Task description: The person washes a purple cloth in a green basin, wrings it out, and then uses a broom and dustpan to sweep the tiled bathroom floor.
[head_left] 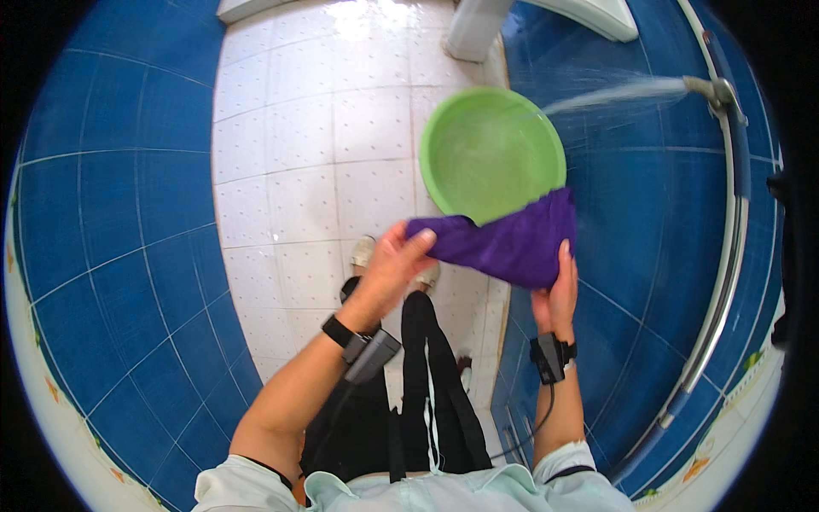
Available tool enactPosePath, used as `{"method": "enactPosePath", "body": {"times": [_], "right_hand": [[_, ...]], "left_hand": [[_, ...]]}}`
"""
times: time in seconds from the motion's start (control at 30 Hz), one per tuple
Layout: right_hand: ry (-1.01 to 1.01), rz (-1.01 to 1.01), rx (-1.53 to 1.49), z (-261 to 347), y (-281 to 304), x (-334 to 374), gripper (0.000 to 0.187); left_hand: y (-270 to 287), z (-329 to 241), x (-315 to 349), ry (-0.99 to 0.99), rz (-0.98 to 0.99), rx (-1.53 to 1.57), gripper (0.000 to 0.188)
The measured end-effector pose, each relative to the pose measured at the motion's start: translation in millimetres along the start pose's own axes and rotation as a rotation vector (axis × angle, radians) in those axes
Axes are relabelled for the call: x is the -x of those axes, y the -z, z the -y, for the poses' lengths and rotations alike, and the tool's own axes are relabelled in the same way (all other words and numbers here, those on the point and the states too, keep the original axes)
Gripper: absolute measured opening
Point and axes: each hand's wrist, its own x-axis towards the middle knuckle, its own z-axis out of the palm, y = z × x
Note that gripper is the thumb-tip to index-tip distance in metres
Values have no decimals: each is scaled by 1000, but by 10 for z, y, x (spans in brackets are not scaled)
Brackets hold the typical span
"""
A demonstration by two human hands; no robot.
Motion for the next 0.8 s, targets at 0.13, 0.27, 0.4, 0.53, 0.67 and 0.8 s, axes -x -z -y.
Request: {"method": "enactPosePath", "body": {"times": [0.13,0.27,0.4,0.53,0.67,0.8], "right_hand": [[528,-83,599,334,30,-242,38],[813,-192,1040,568,55,-284,29],[769,-54,1030,662,113,-146,29],[668,54,956,698,130,-85,25],[719,119,863,815,128,-105,30],[854,137,1178,942,208,-42,31]], "left_hand": [[83,-153,-32,-32,-199,-16,16],[273,-334,-6,-196,-362,-33,12],[442,-534,140,37,-364,-74,19],[427,-845,253,157,-17,-941,41],[272,-1008,242,452,340,-1416,31],[151,-1082,339,-149,282,-1209,17]]}}
